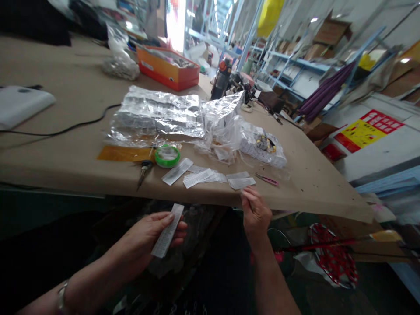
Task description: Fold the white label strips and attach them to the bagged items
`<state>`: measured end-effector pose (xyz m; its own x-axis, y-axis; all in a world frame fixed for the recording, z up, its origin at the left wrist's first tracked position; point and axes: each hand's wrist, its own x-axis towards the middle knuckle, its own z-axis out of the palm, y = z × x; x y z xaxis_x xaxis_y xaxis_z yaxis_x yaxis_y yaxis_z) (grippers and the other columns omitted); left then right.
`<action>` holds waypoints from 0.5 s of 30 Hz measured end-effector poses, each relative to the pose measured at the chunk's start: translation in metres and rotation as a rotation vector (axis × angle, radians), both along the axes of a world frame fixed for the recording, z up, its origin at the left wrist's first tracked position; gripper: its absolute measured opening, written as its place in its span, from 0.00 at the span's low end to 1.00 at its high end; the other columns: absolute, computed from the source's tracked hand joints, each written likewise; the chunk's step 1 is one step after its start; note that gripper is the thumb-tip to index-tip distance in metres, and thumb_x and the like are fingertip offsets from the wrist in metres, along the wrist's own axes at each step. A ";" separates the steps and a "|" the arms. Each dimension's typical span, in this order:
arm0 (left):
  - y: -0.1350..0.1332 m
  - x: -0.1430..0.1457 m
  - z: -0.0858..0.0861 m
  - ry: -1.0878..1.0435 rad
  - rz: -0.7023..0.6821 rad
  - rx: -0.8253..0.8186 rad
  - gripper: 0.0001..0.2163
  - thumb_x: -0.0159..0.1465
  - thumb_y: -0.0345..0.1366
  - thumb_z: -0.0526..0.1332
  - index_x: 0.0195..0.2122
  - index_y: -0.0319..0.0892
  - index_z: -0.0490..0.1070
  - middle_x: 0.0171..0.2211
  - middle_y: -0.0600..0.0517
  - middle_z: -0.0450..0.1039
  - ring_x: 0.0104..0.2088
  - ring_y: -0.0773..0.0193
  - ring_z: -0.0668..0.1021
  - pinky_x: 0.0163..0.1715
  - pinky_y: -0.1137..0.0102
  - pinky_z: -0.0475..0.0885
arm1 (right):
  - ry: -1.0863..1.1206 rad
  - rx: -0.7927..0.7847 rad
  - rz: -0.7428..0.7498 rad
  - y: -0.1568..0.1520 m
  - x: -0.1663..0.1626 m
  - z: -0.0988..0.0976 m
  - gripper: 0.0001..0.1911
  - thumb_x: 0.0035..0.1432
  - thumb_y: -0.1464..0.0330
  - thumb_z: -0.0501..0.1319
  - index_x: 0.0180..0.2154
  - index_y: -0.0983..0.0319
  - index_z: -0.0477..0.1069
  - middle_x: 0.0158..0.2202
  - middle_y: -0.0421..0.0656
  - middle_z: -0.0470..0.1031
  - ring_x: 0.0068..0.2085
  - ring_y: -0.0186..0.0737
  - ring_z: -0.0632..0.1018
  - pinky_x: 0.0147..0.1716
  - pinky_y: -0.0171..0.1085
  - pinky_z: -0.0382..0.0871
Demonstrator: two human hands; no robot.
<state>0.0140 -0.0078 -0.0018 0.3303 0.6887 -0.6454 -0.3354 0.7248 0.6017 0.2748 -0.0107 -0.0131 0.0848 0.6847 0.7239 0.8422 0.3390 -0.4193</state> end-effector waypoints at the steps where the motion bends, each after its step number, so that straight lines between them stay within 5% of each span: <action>1: -0.001 0.000 0.000 -0.019 0.007 0.002 0.05 0.59 0.32 0.61 0.33 0.34 0.71 0.28 0.43 0.77 0.25 0.63 0.79 0.29 0.68 0.76 | 0.032 0.001 0.067 -0.005 -0.017 0.003 0.09 0.58 0.74 0.57 0.40 0.59 0.72 0.42 0.46 0.75 0.48 0.44 0.75 0.49 0.48 0.69; 6: 0.000 -0.001 -0.003 -0.164 0.108 0.037 0.05 0.56 0.31 0.63 0.31 0.33 0.72 0.25 0.46 0.76 0.21 0.68 0.75 0.22 0.75 0.70 | -0.175 -0.061 0.553 -0.024 -0.103 0.000 0.12 0.56 0.75 0.58 0.42 0.58 0.71 0.42 0.45 0.76 0.52 0.46 0.73 0.52 0.51 0.66; 15: -0.003 -0.008 -0.005 -0.226 0.229 0.101 0.04 0.49 0.28 0.66 0.25 0.33 0.73 0.23 0.48 0.74 0.23 0.70 0.74 0.21 0.78 0.65 | -0.229 -0.121 0.663 -0.021 -0.131 -0.012 0.11 0.59 0.76 0.55 0.41 0.61 0.72 0.41 0.45 0.77 0.53 0.42 0.72 0.53 0.46 0.66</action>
<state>0.0057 -0.0106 -0.0068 0.2863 0.8184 -0.4982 -0.6161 0.5555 0.5585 0.1441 -0.0313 -0.0252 -0.5231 0.6156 0.5894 0.5458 0.7731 -0.3232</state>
